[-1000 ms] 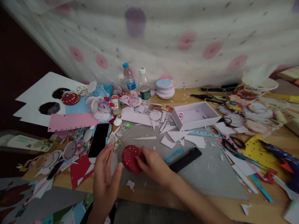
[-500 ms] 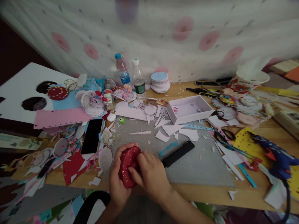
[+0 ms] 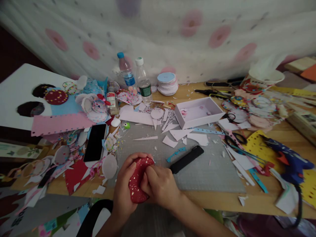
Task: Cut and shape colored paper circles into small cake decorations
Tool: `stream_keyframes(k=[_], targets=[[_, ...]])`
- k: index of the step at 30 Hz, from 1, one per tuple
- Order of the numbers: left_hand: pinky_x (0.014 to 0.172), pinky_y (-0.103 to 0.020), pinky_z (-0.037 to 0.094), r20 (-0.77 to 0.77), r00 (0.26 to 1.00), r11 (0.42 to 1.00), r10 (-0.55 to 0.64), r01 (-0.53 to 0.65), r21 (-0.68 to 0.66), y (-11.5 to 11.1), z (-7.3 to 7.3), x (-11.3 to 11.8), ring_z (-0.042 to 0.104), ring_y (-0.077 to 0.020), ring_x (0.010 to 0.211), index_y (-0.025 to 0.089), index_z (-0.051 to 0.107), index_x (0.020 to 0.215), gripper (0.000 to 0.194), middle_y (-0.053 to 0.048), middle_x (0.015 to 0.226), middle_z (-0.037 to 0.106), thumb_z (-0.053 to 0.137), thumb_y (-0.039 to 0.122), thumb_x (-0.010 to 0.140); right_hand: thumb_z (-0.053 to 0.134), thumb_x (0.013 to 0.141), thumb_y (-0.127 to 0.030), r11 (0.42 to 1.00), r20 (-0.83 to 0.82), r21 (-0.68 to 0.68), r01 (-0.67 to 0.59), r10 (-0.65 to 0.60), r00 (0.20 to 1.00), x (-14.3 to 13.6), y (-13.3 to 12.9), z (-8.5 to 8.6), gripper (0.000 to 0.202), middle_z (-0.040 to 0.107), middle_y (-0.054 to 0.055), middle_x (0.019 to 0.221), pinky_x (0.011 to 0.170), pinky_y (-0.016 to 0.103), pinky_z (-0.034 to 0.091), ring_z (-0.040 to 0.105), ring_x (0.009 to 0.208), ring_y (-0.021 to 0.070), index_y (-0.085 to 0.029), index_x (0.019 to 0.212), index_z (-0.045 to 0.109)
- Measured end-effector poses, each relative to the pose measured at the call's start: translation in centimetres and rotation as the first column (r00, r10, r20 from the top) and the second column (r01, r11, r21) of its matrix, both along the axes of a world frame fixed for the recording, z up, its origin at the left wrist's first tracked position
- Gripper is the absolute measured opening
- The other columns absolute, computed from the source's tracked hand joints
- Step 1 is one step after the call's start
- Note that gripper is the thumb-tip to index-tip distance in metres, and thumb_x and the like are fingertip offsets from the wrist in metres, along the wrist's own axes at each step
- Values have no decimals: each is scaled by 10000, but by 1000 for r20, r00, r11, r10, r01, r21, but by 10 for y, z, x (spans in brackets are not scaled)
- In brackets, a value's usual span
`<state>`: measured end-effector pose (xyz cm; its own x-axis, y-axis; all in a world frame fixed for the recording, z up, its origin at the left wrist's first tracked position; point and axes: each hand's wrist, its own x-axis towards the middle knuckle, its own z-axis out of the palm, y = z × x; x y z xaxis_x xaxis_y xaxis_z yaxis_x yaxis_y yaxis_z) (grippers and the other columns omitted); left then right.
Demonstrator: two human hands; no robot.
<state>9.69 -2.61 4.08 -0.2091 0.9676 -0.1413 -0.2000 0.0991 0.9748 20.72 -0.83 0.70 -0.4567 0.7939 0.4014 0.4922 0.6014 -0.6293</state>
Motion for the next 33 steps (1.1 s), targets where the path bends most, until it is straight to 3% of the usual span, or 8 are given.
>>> stream_keyframes(k=[5,9,16,19,21,24,28,33], targets=[[943,-317,441,-159,978,990,135,-126,65,10,-11,-13,579,-191,1063,237,598,1035,220,-39,1110,631,431,330,927,413,933,-205,988,70,-133,-84,94,993,31,16,6,138,623,70,833,664,300,473,581,752,184,-187,902,546],[865,-303,463,-220,933,958,285,-270,92,20,-31,-30,572,-188,1007,240,565,1063,240,-44,1115,601,449,381,907,509,826,-147,997,355,-66,-48,68,932,86,23,-5,410,537,163,1270,978,527,403,482,1181,314,-168,1234,536],[902,-335,413,-283,893,936,349,-318,150,21,-60,-29,543,-205,1001,228,554,1070,261,-52,1091,585,428,405,925,447,929,-203,999,478,45,4,-25,878,127,20,-29,378,564,165,1254,963,489,458,507,1185,293,-142,1298,510],[911,-357,406,-287,872,913,397,-344,218,19,-64,-28,545,-219,999,224,549,1046,265,-57,1062,588,404,409,926,434,962,-272,988,503,152,40,-112,857,127,21,-32,284,650,144,1050,828,515,511,599,983,314,-148,1173,577],[911,-361,407,-290,863,903,414,-348,251,18,-66,-27,548,-216,997,227,545,1049,259,-56,1058,586,386,397,936,414,975,-314,989,446,120,91,-136,884,120,16,-30,306,654,147,1022,775,488,538,628,914,301,-142,1196,540],[938,-375,397,-310,853,896,421,-337,289,14,-67,-24,536,-219,1034,233,534,1090,277,-64,1103,572,374,410,949,347,1000,-295,983,256,-101,152,-122,959,100,0,-19,337,637,158,1116,776,364,575,663,955,237,-153,1296,424],[975,-417,386,-361,823,873,439,-296,388,9,-70,-19,515,-239,1085,225,512,1148,317,-92,1147,544,361,429,958,349,1005,-232,920,121,-392,3,48,991,70,-25,0,426,601,115,1303,914,290,544,610,1159,179,-234,1429,318],[1001,-455,374,-374,818,851,436,-239,468,7,-75,-20,496,-251,1117,218,499,1188,338,-111,1186,518,344,417,963,408,963,-170,884,62,-459,-89,132,989,58,-43,20,592,569,78,1372,915,302,555,599,1186,203,-290,1518,238]])
